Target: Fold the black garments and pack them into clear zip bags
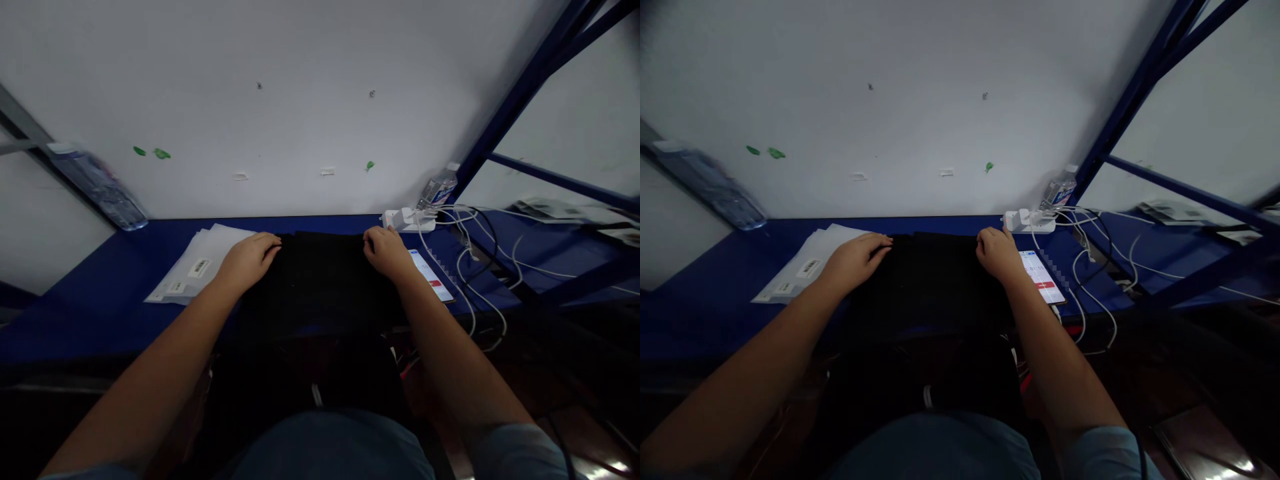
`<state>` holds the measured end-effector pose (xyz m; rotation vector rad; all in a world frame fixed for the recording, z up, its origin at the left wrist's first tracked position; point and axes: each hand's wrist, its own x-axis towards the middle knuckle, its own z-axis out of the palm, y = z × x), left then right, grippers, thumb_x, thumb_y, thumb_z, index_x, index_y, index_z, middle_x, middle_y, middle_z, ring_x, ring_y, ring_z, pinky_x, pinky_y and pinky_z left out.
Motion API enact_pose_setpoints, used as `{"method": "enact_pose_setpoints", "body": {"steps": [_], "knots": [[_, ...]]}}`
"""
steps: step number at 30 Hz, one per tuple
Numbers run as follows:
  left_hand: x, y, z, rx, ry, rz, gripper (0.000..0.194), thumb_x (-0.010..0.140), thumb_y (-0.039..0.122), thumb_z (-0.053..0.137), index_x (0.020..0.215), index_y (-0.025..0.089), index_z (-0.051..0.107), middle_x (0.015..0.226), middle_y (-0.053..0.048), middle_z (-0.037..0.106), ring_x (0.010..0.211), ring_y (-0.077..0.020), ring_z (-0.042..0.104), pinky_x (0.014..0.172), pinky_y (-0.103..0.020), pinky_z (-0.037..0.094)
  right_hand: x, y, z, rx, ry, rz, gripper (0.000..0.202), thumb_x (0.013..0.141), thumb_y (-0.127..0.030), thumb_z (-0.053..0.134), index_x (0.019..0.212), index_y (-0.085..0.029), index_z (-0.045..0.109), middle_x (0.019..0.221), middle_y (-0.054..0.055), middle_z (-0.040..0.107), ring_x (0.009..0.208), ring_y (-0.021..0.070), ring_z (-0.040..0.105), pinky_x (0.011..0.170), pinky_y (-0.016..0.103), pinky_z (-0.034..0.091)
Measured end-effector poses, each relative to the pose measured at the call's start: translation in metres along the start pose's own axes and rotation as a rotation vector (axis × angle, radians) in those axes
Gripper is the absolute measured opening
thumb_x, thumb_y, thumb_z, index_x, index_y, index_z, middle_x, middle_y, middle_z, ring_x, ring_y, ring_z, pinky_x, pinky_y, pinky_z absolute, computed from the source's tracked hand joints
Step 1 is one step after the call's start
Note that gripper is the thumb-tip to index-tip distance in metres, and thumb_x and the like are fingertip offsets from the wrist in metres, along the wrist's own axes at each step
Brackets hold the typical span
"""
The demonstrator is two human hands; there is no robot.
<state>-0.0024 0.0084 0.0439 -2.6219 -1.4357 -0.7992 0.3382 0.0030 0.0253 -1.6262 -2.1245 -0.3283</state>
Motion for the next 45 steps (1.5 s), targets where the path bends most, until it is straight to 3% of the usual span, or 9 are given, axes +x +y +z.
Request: {"method": "enact_pose_setpoints", "body": {"steps": [9, 16, 19, 22, 25, 28, 32, 40, 45], "knots": [[-0.058, 0.026, -0.037, -0.016, 0.044, 0.379, 0.022, 0.099, 0.024, 0.052, 0.109, 0.021, 0.071, 0.110, -0.007, 0.076, 0.107, -0.0230, 0.071, 0.095, -0.041, 0.058, -0.084, -0.020, -0.050, -0.008, 0.208, -0.246, 0.011, 0.086, -0.014, 0.054, 0.089, -0.023, 0.060, 0.085, 0.003, 0.069, 0.089, 0.0229, 0.063, 0.112, 0.051, 0.035], [-0.098, 0.043, -0.043, -0.049, -0.032, 0.516, 0.018, 0.094, 0.019, 0.056, 0.104, 0.020, 0.070, 0.103, -0.006, 0.076, 0.095, -0.0201, 0.072, 0.087, -0.036, 0.060, -0.118, -0.026, -0.064, 0.162, -0.170, -0.324, 0.008, 0.084, -0.015, 0.057, 0.086, -0.021, 0.061, 0.077, 0.001, 0.065, 0.074, 0.0195, 0.061, 0.082, 0.038, 0.046], [-0.093, 0.044, -0.044, -0.105, 0.038, 0.397, 0.015, 0.094, 0.024, 0.055, 0.095, 0.020, 0.070, 0.093, -0.005, 0.075, 0.086, -0.0188, 0.071, 0.079, -0.032, 0.059, -0.099, -0.025, -0.071, 0.261, -0.264, -0.246, 0.012, 0.092, -0.027, 0.054, 0.086, -0.021, 0.062, 0.080, 0.003, 0.066, 0.077, 0.0201, 0.062, 0.072, 0.034, 0.044], [-0.066, 0.037, -0.045, -0.008, 0.204, 0.028, 0.021, 0.095, 0.028, 0.052, 0.086, 0.020, 0.068, 0.085, -0.005, 0.070, 0.082, -0.0201, 0.068, 0.077, -0.034, 0.057, -0.060, -0.021, -0.063, 0.310, -0.178, -0.074, 0.023, 0.099, -0.029, 0.044, 0.088, -0.020, 0.063, 0.084, 0.005, 0.067, 0.079, 0.0191, 0.062, 0.072, 0.031, 0.045], [-0.025, 0.022, -0.043, 0.126, 0.114, -0.295, 0.030, 0.090, 0.041, 0.060, 0.104, 0.017, 0.070, 0.106, -0.013, 0.070, 0.093, -0.0263, 0.067, 0.083, -0.040, 0.056, -0.017, -0.013, -0.035, 0.141, -0.135, 0.027, 0.019, 0.094, -0.026, 0.054, 0.104, -0.018, 0.067, 0.101, 0.010, 0.069, 0.095, 0.0238, 0.063, 0.085, 0.035, 0.047], [0.009, 0.008, -0.039, 0.192, -0.137, -0.501, 0.037, 0.088, 0.050, 0.062, 0.100, 0.018, 0.074, 0.101, -0.015, 0.073, 0.087, -0.0297, 0.069, 0.077, -0.043, 0.054, 0.011, -0.005, -0.005, -0.022, -0.245, 0.099, 0.032, 0.093, -0.028, 0.058, 0.121, -0.016, 0.066, 0.122, 0.016, 0.067, 0.109, 0.0294, 0.061, 0.090, 0.040, 0.047], [0.023, 0.003, -0.032, 0.214, -0.345, -0.532, 0.028, 0.091, 0.042, 0.058, 0.084, 0.022, 0.075, 0.082, -0.011, 0.074, 0.082, -0.0295, 0.069, 0.074, -0.041, 0.051, 0.021, 0.005, 0.014, -0.065, -0.293, 0.058, 0.022, 0.093, -0.022, 0.054, 0.106, -0.017, 0.071, 0.110, 0.013, 0.070, 0.099, 0.0255, 0.063, 0.088, 0.037, 0.046], [0.029, -0.008, -0.018, 0.116, -0.033, -0.484, 0.028, 0.095, 0.039, 0.054, 0.097, 0.020, 0.075, 0.093, -0.012, 0.075, 0.091, -0.0298, 0.069, 0.082, -0.043, 0.053, 0.035, 0.014, 0.009, -0.103, -0.059, 0.083, 0.021, 0.096, -0.019, 0.047, 0.100, -0.016, 0.068, 0.107, 0.014, 0.067, 0.101, 0.0281, 0.059, 0.089, 0.041, 0.044], [0.033, -0.016, -0.012, 0.121, -0.034, -0.469, 0.024, 0.092, 0.035, 0.061, 0.100, 0.015, 0.073, 0.095, -0.016, 0.072, 0.095, -0.0337, 0.069, 0.087, -0.051, 0.053, 0.043, 0.005, -0.001, -0.080, -0.102, 0.121, 0.025, 0.096, -0.019, 0.046, 0.103, -0.014, 0.069, 0.110, 0.016, 0.066, 0.107, 0.0299, 0.059, 0.095, 0.043, 0.045]]}}
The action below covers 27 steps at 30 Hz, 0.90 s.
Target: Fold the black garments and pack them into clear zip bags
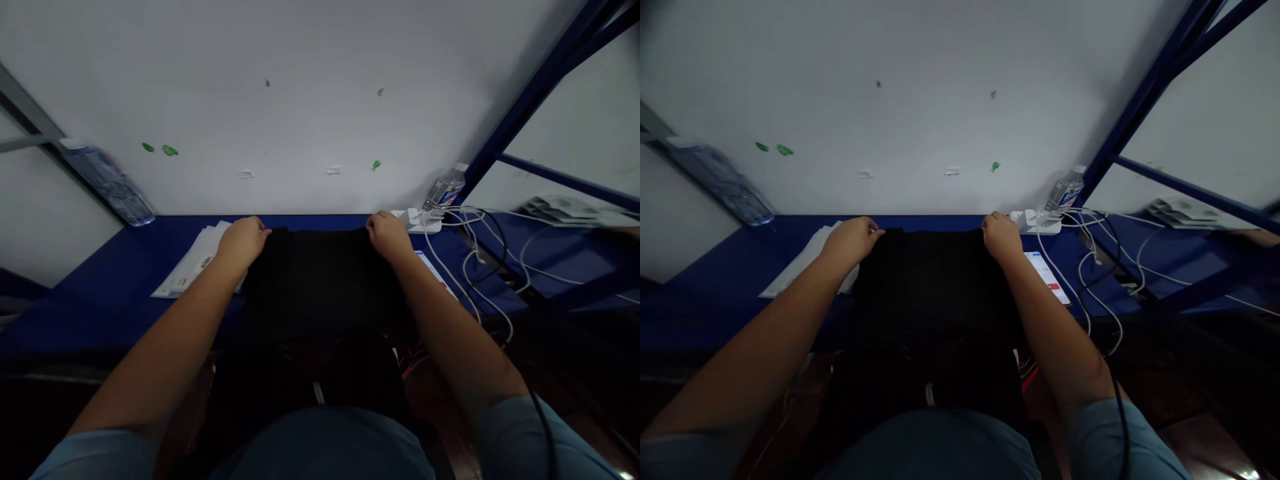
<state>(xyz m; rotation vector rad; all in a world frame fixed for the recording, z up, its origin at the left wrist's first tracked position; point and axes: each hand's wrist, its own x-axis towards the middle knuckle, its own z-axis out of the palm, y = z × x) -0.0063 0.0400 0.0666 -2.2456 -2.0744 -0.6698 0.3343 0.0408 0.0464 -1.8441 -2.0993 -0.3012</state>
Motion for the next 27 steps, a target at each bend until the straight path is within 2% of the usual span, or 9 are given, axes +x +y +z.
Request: {"method": "enact_pose_setpoints", "body": {"steps": [3, 7, 9, 11, 14, 17, 20, 23, 27], "knots": [[-0.019, 0.014, 0.002, 0.054, 0.089, 0.193, 0.033, 0.094, 0.029, 0.055, 0.117, 0.007, 0.065, 0.116, -0.023, 0.066, 0.113, -0.0379, 0.063, 0.098, -0.056, 0.050, -0.020, -0.023, -0.005, 0.055, -0.042, -0.022, 0.032, 0.096, -0.022, 0.047, 0.118, -0.010, 0.067, 0.122, 0.020, 0.064, 0.117, 0.0323, 0.058, 0.102, 0.046, 0.045], [-0.052, 0.037, 0.014, 0.100, -0.095, 0.516, 0.041, 0.099, 0.029, 0.048, 0.130, 0.004, 0.058, 0.143, -0.024, 0.055, 0.135, -0.0344, 0.052, 0.113, -0.049, 0.042, -0.064, -0.064, -0.004, 0.203, -0.220, -0.218, 0.052, 0.100, -0.036, 0.044, 0.145, -0.011, 0.052, 0.152, 0.019, 0.050, 0.140, 0.0305, 0.045, 0.116, 0.044, 0.037], [-0.062, 0.039, 0.024, 0.120, -0.186, 0.553, 0.051, 0.101, 0.034, 0.047, 0.141, 0.003, 0.051, 0.153, -0.024, 0.046, 0.142, -0.0347, 0.044, 0.118, -0.048, 0.036, -0.081, -0.077, 0.000, 0.211, -0.297, -0.196, 0.062, 0.102, -0.048, 0.041, 0.152, -0.013, 0.044, 0.159, 0.018, 0.041, 0.148, 0.0330, 0.036, 0.119, 0.048, 0.032], [-0.067, 0.033, 0.033, 0.115, -0.231, 0.513, 0.060, 0.101, 0.043, 0.047, 0.147, 0.004, 0.045, 0.157, -0.024, 0.040, 0.147, -0.0358, 0.039, 0.120, -0.049, 0.033, -0.091, -0.080, 0.006, 0.187, -0.311, -0.130, 0.067, 0.101, -0.054, 0.039, 0.156, -0.017, 0.038, 0.164, 0.016, 0.033, 0.152, 0.0348, 0.027, 0.122, 0.054, 0.026], [-0.068, 0.015, 0.042, 0.050, -0.229, 0.487, 0.068, 0.102, 0.052, 0.043, 0.155, 0.011, 0.035, 0.163, -0.020, 0.032, 0.151, -0.0335, 0.030, 0.122, -0.049, 0.030, -0.094, -0.073, 0.015, 0.149, -0.280, -0.023, 0.065, 0.102, -0.056, 0.036, 0.158, -0.024, 0.034, 0.167, 0.011, 0.027, 0.154, 0.0347, 0.022, 0.123, 0.057, 0.021], [-0.068, -0.001, 0.044, -0.011, -0.246, 0.525, 0.067, 0.103, 0.052, 0.038, 0.158, 0.015, 0.029, 0.165, -0.015, 0.027, 0.154, -0.0287, 0.025, 0.124, -0.047, 0.026, -0.091, -0.065, 0.020, 0.128, -0.255, 0.016, 0.066, 0.101, -0.059, 0.037, 0.158, -0.027, 0.034, 0.167, 0.011, 0.027, 0.154, 0.0355, 0.021, 0.122, 0.057, 0.019], [-0.066, -0.009, 0.039, -0.050, -0.285, 0.542, 0.062, 0.105, 0.047, 0.034, 0.156, 0.013, 0.035, 0.164, -0.014, 0.032, 0.153, -0.0249, 0.026, 0.124, -0.045, 0.026, -0.090, -0.062, 0.021, 0.104, -0.244, 0.013, 0.067, 0.099, -0.062, 0.038, 0.157, -0.029, 0.036, 0.166, 0.009, 0.030, 0.154, 0.0357, 0.020, 0.122, 0.059, 0.017], [-0.063, -0.015, 0.033, -0.106, -0.263, 0.519, 0.052, 0.105, 0.042, 0.033, 0.148, 0.016, 0.048, 0.158, -0.010, 0.045, 0.148, -0.0227, 0.039, 0.121, -0.045, 0.034, -0.091, -0.061, 0.020, 0.083, -0.241, 0.020, 0.068, 0.098, -0.063, 0.039, 0.157, -0.029, 0.036, 0.166, 0.009, 0.031, 0.154, 0.0362, 0.021, 0.122, 0.061, 0.016], [-0.064, -0.016, 0.028, -0.186, -0.022, 0.454, 0.037, 0.101, 0.032, 0.040, 0.121, 0.019, 0.069, 0.127, -0.009, 0.071, 0.122, -0.0231, 0.064, 0.105, -0.045, 0.052, -0.091, -0.059, 0.021, 0.088, -0.240, 0.001, 0.068, 0.098, -0.062, 0.040, 0.158, -0.028, 0.035, 0.166, 0.010, 0.031, 0.154, 0.0361, 0.022, 0.122, 0.060, 0.019]]}}
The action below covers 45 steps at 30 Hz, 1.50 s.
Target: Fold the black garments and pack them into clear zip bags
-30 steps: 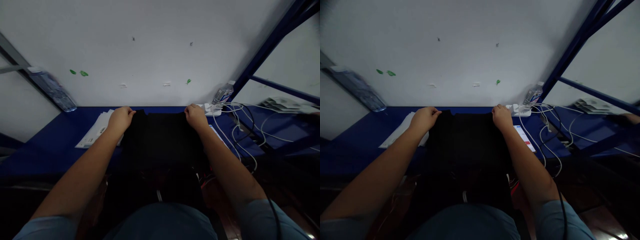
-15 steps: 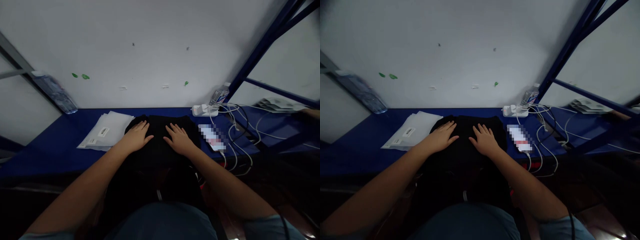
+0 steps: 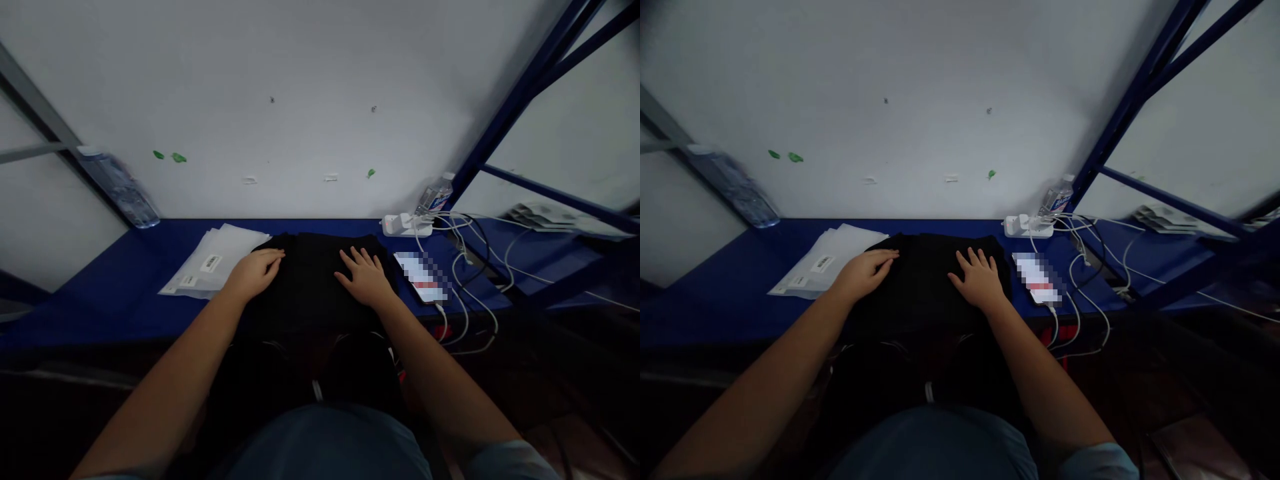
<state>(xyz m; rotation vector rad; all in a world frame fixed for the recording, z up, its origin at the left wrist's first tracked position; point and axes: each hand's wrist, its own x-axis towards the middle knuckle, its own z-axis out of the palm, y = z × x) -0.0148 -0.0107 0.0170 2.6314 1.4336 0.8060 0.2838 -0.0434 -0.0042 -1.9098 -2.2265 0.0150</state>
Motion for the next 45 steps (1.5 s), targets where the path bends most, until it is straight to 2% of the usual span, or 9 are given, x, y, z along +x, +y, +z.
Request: {"method": "enact_pose_setpoints", "body": {"steps": [2, 4, 7, 11, 20, 27, 32, 36, 45], "knots": [[0.000, 0.004, -0.001, 0.008, 0.140, 0.045, 0.032, 0.099, 0.028, 0.043, 0.112, 0.019, 0.071, 0.116, -0.010, 0.074, 0.114, -0.0233, 0.067, 0.102, -0.045, 0.053, 0.000, 0.001, 0.000, 0.004, 0.005, -0.004, 0.067, 0.099, -0.061, 0.040, 0.157, -0.028, 0.036, 0.165, 0.010, 0.032, 0.153, 0.0359, 0.023, 0.122, 0.059, 0.020], [0.000, 0.009, 0.000, 0.044, 0.184, 0.116, 0.033, 0.099, 0.029, 0.045, 0.120, 0.018, 0.068, 0.126, -0.011, 0.070, 0.124, -0.0255, 0.062, 0.109, -0.050, 0.047, 0.000, 0.001, 0.000, 0.008, 0.009, -0.002, 0.066, 0.099, -0.059, 0.041, 0.157, -0.028, 0.037, 0.165, 0.010, 0.032, 0.153, 0.0355, 0.024, 0.122, 0.058, 0.020], [0.001, 0.014, 0.005, 0.132, 0.061, 0.148, 0.050, 0.101, 0.036, 0.042, 0.146, 0.014, 0.048, 0.155, -0.015, 0.047, 0.148, -0.0300, 0.037, 0.121, -0.056, 0.029, -0.001, 0.000, 0.000, 0.016, 0.016, -0.004, 0.065, 0.100, -0.058, 0.040, 0.157, -0.027, 0.038, 0.165, 0.010, 0.033, 0.153, 0.0349, 0.024, 0.122, 0.058, 0.020], [0.002, 0.015, 0.013, 0.224, -0.101, 0.063, 0.066, 0.103, 0.047, 0.037, 0.155, 0.007, 0.032, 0.164, -0.021, 0.028, 0.155, -0.0333, 0.020, 0.124, -0.055, 0.020, -0.001, 0.001, 0.000, 0.028, 0.015, -0.005, 0.065, 0.100, -0.058, 0.040, 0.157, -0.027, 0.037, 0.165, 0.010, 0.032, 0.153, 0.0341, 0.024, 0.122, 0.057, 0.020], [0.016, 0.013, 0.021, 0.323, -0.232, -0.005, 0.068, 0.102, 0.053, 0.036, 0.155, 0.009, 0.037, 0.162, -0.020, 0.034, 0.154, -0.0335, 0.024, 0.125, -0.050, 0.019, 0.011, 0.005, 0.003, 0.017, -0.013, -0.008, 0.066, 0.100, -0.062, 0.036, 0.158, -0.029, 0.035, 0.165, 0.010, 0.032, 0.153, 0.0346, 0.024, 0.121, 0.058, 0.021], [0.029, 0.013, 0.030, 0.347, -0.256, -0.060, 0.060, 0.098, 0.028, 0.037, 0.154, 0.007, 0.036, 0.160, -0.021, 0.038, 0.152, -0.0337, 0.029, 0.123, -0.053, 0.020, 0.023, 0.002, 0.000, 0.016, -0.053, -0.034, 0.070, 0.100, -0.061, 0.037, 0.159, -0.025, 0.032, 0.166, 0.013, 0.028, 0.154, 0.0356, 0.022, 0.122, 0.056, 0.023], [0.024, 0.017, 0.034, 0.235, -0.185, -0.116, 0.078, 0.101, 0.053, 0.035, 0.162, 0.010, 0.013, 0.160, -0.024, 0.035, 0.150, -0.0385, 0.030, 0.120, -0.060, 0.022, 0.024, 0.004, -0.001, 0.052, -0.048, -0.056, 0.069, 0.100, -0.059, 0.040, 0.161, -0.031, 0.025, 0.169, 0.008, 0.022, 0.154, 0.0380, 0.019, 0.121, 0.060, 0.024], [0.021, 0.018, 0.032, 0.256, -0.205, -0.110, 0.071, 0.102, 0.057, 0.035, 0.161, 0.021, 0.022, 0.165, -0.016, 0.029, 0.152, -0.0378, 0.026, 0.121, -0.059, 0.020, 0.027, 0.005, -0.002, 0.053, -0.073, -0.066, 0.066, 0.100, -0.058, 0.040, 0.160, -0.033, 0.028, 0.168, 0.007, 0.024, 0.154, 0.0390, 0.019, 0.120, 0.062, 0.023], [0.023, 0.024, 0.030, 0.343, -0.289, -0.154, 0.068, 0.103, 0.057, 0.030, 0.161, 0.021, 0.027, 0.166, -0.012, 0.029, 0.153, -0.0333, 0.025, 0.124, -0.053, 0.016, 0.027, 0.006, 0.000, 0.036, -0.064, -0.063, 0.064, 0.101, -0.058, 0.038, 0.159, -0.031, 0.031, 0.167, 0.007, 0.027, 0.154, 0.0348, 0.022, 0.122, 0.057, 0.022]]}}
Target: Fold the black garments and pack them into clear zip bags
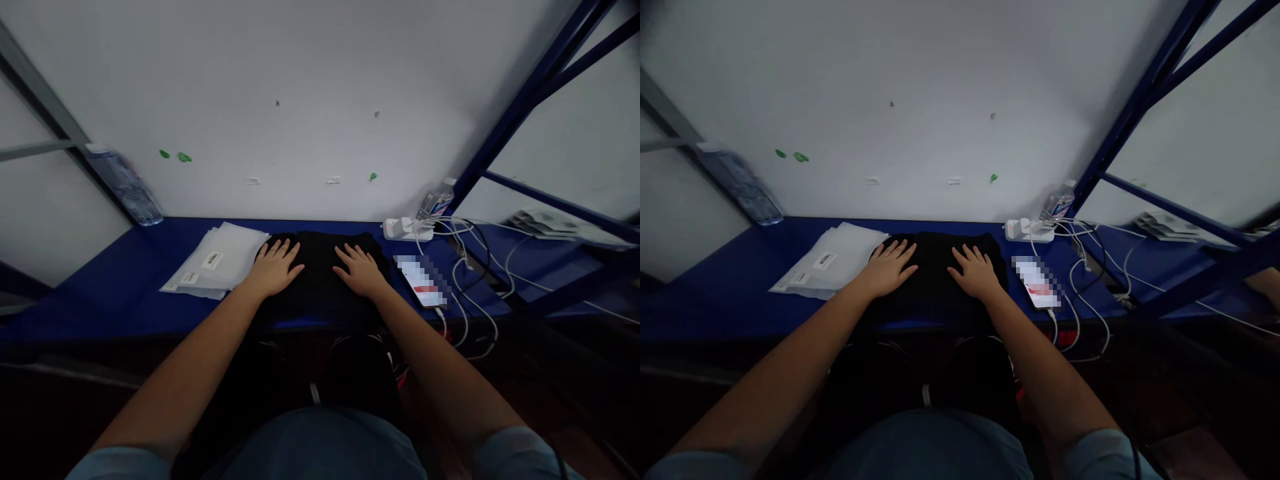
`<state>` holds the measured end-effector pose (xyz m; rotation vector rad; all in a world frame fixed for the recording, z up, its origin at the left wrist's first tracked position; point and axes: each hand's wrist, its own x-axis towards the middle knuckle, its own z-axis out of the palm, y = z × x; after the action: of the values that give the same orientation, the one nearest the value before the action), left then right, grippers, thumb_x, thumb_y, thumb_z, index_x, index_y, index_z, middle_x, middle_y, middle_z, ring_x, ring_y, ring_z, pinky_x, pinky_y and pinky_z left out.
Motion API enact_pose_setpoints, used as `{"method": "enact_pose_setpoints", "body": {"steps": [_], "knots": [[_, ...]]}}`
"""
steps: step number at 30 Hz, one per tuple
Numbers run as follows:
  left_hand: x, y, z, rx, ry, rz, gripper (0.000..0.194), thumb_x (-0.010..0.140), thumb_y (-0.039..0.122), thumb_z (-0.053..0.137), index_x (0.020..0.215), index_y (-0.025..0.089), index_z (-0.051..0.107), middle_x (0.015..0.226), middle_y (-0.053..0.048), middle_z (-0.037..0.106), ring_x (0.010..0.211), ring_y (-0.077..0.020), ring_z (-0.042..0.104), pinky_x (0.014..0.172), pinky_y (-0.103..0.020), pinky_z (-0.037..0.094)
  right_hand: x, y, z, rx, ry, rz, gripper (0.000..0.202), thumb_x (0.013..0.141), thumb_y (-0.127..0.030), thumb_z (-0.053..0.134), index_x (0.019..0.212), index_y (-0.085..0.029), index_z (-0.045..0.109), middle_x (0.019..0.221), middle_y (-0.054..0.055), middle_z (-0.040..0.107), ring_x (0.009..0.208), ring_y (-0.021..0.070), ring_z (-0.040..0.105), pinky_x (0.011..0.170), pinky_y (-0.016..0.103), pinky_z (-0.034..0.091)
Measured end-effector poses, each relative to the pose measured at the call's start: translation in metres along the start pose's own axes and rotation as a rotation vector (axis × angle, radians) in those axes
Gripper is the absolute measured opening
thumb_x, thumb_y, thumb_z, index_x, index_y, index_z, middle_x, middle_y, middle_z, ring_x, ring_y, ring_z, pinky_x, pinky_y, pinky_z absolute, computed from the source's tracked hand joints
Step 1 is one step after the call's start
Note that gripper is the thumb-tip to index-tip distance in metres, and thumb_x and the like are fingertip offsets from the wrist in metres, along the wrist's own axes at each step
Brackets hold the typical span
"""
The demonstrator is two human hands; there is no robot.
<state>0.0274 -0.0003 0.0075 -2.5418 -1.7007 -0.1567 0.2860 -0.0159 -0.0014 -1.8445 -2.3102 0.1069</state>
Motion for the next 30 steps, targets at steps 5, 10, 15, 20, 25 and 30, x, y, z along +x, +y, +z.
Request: {"method": "enact_pose_setpoints", "body": {"steps": [5, 10, 15, 20, 25, 30], "knots": [[0.0012, -0.0014, 0.0035, 0.006, 0.012, 0.008, 0.068, 0.103, 0.059, 0.029, 0.160, 0.022, 0.029, 0.165, -0.009, 0.032, 0.153, -0.0334, 0.026, 0.124, -0.052, 0.017, 0.0002, 0.0007, 0.0012, -0.004, 0.006, -0.005, 0.064, 0.101, -0.058, 0.038, 0.159, -0.031, 0.032, 0.167, 0.007, 0.029, 0.154, 0.0340, 0.023, 0.122, 0.057, 0.023], [0.0015, -0.0009, 0.0037, 0.016, 0.011, 0.015, 0.068, 0.102, 0.058, 0.030, 0.159, 0.022, 0.030, 0.164, -0.010, 0.034, 0.152, -0.0342, 0.028, 0.123, -0.053, 0.019, 0.0001, -0.0002, 0.0011, -0.026, 0.005, -0.006, 0.063, 0.101, -0.058, 0.038, 0.158, -0.031, 0.033, 0.166, 0.007, 0.031, 0.153, 0.0331, 0.025, 0.122, 0.057, 0.024], [0.0020, -0.0006, 0.0043, 0.010, 0.006, 0.023, 0.068, 0.101, 0.058, 0.034, 0.158, 0.022, 0.034, 0.163, -0.011, 0.036, 0.152, -0.0351, 0.028, 0.123, -0.054, 0.019, 0.0004, -0.0007, 0.0020, -0.035, -0.006, -0.011, 0.063, 0.101, -0.059, 0.038, 0.158, -0.032, 0.034, 0.165, 0.007, 0.032, 0.153, 0.0338, 0.026, 0.121, 0.057, 0.024], [0.0016, -0.0007, 0.0036, -0.008, -0.013, 0.021, 0.068, 0.101, 0.057, 0.035, 0.158, 0.021, 0.034, 0.164, -0.011, 0.034, 0.152, -0.0352, 0.027, 0.124, -0.054, 0.017, 0.0002, -0.0013, 0.0034, -0.050, -0.008, -0.007, 0.065, 0.101, -0.058, 0.038, 0.159, -0.030, 0.032, 0.166, 0.008, 0.032, 0.152, 0.0343, 0.027, 0.121, 0.057, 0.024], [-0.0001, -0.0001, 0.0019, 0.007, -0.013, 0.033, 0.068, 0.102, 0.056, 0.033, 0.159, 0.020, 0.032, 0.164, -0.012, 0.033, 0.152, -0.0348, 0.027, 0.123, -0.055, 0.018, -0.0013, -0.0036, 0.0028, -0.055, -0.011, 0.005, 0.065, 0.101, -0.057, 0.039, 0.159, -0.030, 0.031, 0.166, 0.008, 0.031, 0.153, 0.0338, 0.026, 0.121, 0.057, 0.024], [-0.0005, -0.0001, 0.0016, 0.013, -0.019, 0.027, 0.068, 0.102, 0.056, 0.033, 0.159, 0.020, 0.031, 0.164, -0.013, 0.033, 0.153, -0.0341, 0.027, 0.124, -0.053, 0.016, -0.0016, -0.0045, 0.0032, -0.052, 0.002, 0.011, 0.064, 0.100, -0.056, 0.040, 0.159, -0.030, 0.032, 0.166, 0.006, 0.032, 0.153, 0.0330, 0.026, 0.122, 0.056, 0.024]]}}
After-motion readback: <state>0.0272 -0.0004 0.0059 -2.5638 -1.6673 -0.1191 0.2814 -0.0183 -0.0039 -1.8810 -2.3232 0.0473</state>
